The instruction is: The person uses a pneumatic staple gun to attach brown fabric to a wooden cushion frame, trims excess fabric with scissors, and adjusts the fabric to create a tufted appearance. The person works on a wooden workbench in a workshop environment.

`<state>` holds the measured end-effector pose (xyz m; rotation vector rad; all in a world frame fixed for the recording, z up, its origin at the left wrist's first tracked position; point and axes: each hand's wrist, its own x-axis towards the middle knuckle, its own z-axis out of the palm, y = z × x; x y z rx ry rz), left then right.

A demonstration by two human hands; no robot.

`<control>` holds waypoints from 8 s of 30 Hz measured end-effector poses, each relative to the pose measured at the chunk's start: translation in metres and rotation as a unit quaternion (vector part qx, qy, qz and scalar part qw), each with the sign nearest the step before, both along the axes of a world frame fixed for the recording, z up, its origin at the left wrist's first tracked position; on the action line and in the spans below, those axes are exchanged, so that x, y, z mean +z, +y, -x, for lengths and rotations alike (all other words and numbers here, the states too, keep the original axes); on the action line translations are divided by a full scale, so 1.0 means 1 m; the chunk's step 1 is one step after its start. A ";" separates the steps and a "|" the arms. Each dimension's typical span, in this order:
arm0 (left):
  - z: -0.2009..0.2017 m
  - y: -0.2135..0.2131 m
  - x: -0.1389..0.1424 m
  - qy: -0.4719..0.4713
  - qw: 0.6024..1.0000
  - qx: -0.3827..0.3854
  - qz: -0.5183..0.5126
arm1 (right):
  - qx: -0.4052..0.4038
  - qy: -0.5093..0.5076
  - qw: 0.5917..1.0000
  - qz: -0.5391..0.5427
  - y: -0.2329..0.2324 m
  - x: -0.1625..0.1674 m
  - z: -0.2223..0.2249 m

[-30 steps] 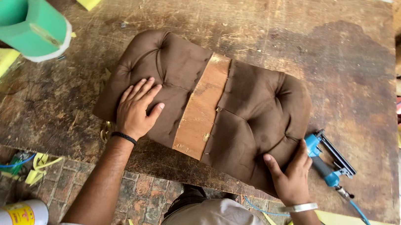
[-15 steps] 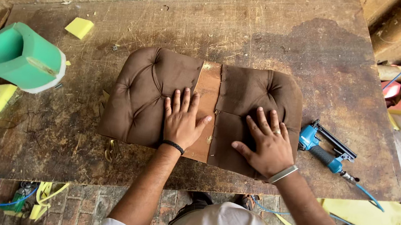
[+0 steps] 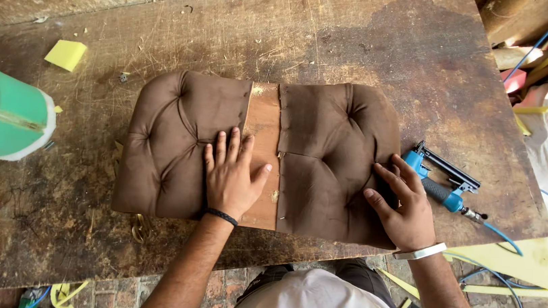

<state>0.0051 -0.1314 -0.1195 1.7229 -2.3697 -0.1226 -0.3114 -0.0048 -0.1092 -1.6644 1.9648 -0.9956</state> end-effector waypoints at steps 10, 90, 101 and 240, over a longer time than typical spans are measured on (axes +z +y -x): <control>0.025 -0.007 0.001 0.144 0.980 0.120 0.069 | 0.126 -0.127 0.984 -0.020 -0.120 -0.008 0.095; 0.154 0.094 0.005 -0.058 0.939 0.333 0.064 | 0.558 0.015 0.819 0.137 -0.127 0.020 -0.022; 0.128 0.095 0.003 0.087 0.965 0.247 0.033 | 0.532 0.099 0.832 0.126 -0.126 0.010 -0.023; -0.160 -0.068 -0.095 0.597 0.769 0.036 -0.228 | -0.007 0.262 0.961 -0.083 -0.041 -0.010 -0.128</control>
